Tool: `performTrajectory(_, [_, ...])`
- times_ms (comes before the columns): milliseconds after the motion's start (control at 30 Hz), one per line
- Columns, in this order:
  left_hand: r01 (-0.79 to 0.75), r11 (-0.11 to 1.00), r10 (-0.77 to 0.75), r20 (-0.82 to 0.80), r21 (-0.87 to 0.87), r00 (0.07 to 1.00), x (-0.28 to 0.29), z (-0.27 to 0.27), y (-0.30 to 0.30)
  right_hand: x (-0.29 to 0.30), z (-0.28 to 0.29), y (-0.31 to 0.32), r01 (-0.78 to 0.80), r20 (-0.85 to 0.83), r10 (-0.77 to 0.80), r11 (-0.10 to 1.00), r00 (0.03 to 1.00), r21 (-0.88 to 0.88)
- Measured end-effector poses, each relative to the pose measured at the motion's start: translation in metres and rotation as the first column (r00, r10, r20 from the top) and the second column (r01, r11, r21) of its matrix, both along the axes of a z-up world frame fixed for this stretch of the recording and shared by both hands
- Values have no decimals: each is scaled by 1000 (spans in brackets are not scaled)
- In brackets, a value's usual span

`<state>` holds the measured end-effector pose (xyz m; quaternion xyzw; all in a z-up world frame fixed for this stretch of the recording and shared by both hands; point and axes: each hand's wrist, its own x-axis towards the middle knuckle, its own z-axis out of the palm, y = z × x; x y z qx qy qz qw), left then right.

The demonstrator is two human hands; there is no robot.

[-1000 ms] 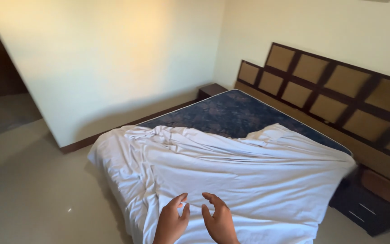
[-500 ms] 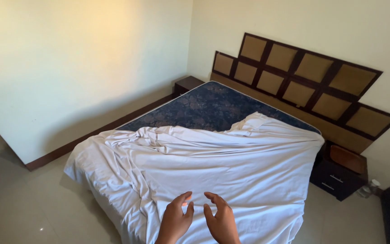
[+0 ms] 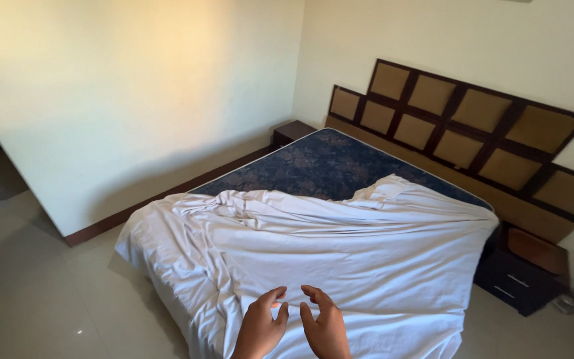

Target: The person spreads a white sheet over a mattress, smoothing it out by hand and tucking the edges under the mattress. They move around the bed to adjust the fabric and ensure it is flat.

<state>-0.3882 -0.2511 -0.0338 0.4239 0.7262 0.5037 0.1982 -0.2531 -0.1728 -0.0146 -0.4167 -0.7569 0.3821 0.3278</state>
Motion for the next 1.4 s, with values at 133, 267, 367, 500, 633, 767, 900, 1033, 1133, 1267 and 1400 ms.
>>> performTrajectory(133, [-11,999,12,27,-37,1000,-3,3,-17,-9,-8,-13,-55,-44,55,998,998,-10])
performTrajectory(267, [-54,998,53,-14,-25,998,-12,2,-23,-19,-8,-17,-100,-56,100,995,993,4])
performTrajectory(367, [-51,998,54,55,-40,997,-23,4,-22,-31,0,-18,-77,-30,76,996,997,-43])
performTrajectory(500, [-30,1000,30,29,4,999,-46,-16,-14,-49,-9,-14,-78,-25,77,996,997,-50])
performTrajectory(633, [20,1000,-21,56,21,998,-71,-26,-15,-69,8,-21,-34,-7,34,997,999,-74])
performTrajectory(767, [37,998,-39,41,45,998,-109,-20,-12,-101,-4,-20,20,8,-20,998,1000,-56])
performTrajectory(900, [71,997,-71,17,30,997,-144,-11,-12,-131,-6,-21,22,-6,-22,1000,1000,-5])
performTrajectory(1033, [64,998,-64,52,-2,997,-168,0,-20,-158,-4,-32,60,4,-60,997,998,-50])
performTrajectory(1133, [65,998,-65,93,3,994,-178,0,-21,-172,-16,-32,32,-15,-32,999,999,-24])
performTrajectory(1267, [72,997,-69,84,-34,994,-187,0,-15,-180,-20,-24,40,11,-39,998,999,-50])
performTrajectory(1400, [85,996,-83,73,-22,994,-192,-4,-3,-184,-10,-13,34,11,-33,998,999,-44])
